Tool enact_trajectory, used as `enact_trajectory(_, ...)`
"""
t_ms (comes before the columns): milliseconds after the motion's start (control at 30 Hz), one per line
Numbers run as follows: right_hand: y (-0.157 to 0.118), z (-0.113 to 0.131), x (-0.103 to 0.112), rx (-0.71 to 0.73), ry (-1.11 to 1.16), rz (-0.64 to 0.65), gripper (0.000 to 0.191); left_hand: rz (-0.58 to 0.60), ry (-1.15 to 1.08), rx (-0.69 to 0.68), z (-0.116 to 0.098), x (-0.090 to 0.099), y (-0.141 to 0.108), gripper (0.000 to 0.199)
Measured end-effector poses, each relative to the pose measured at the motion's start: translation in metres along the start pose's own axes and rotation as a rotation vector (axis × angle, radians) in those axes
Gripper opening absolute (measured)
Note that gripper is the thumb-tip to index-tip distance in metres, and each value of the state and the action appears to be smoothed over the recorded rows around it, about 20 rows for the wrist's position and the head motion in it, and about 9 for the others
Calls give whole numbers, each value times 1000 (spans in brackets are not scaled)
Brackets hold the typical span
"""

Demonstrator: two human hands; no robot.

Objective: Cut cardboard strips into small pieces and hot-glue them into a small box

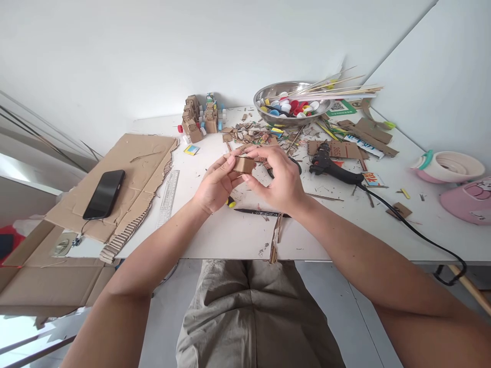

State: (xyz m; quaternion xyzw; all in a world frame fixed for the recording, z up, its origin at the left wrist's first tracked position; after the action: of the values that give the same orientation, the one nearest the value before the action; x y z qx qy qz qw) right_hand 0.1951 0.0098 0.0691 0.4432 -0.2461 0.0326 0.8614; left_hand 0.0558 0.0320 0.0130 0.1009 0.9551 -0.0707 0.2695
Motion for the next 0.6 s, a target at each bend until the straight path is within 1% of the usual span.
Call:
enact_trajectory(167, 3, -21, -3, -196, 284, 37, 34, -17, 125, -174, -26, 7, 3, 40)
enact_trajectory(267, 3, -36, -8, -318, 422, 51, 39, -6, 170, -247, -34, 6, 4, 50)
enact_trajectory(367, 2, -41, -10, -382, 468, 65, 41, 18, 202, -281, -35, 3, 4, 57)
enact_trajectory(467, 3, -39, -10, -389, 476, 79, 43, 36, 231, -300, -32, 0, 3, 61)
enact_trajectory(600, 3, -37, -13, -401, 471, 97, 50, 28, 242, -312, -28, -2, 0, 56)
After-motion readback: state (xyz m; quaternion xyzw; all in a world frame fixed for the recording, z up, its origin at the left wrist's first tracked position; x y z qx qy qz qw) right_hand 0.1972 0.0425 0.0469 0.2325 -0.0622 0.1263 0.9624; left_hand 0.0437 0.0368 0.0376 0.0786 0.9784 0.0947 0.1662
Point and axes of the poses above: each hand's wrist, its own y-axis towards the middle knuckle, its own x-axis out of the back of the hand, z = x × y, the point moved 9 cm from there along y, towards the middle knuckle, and after that the axes turned 2 degrees about -y, right-handed, at the moved point
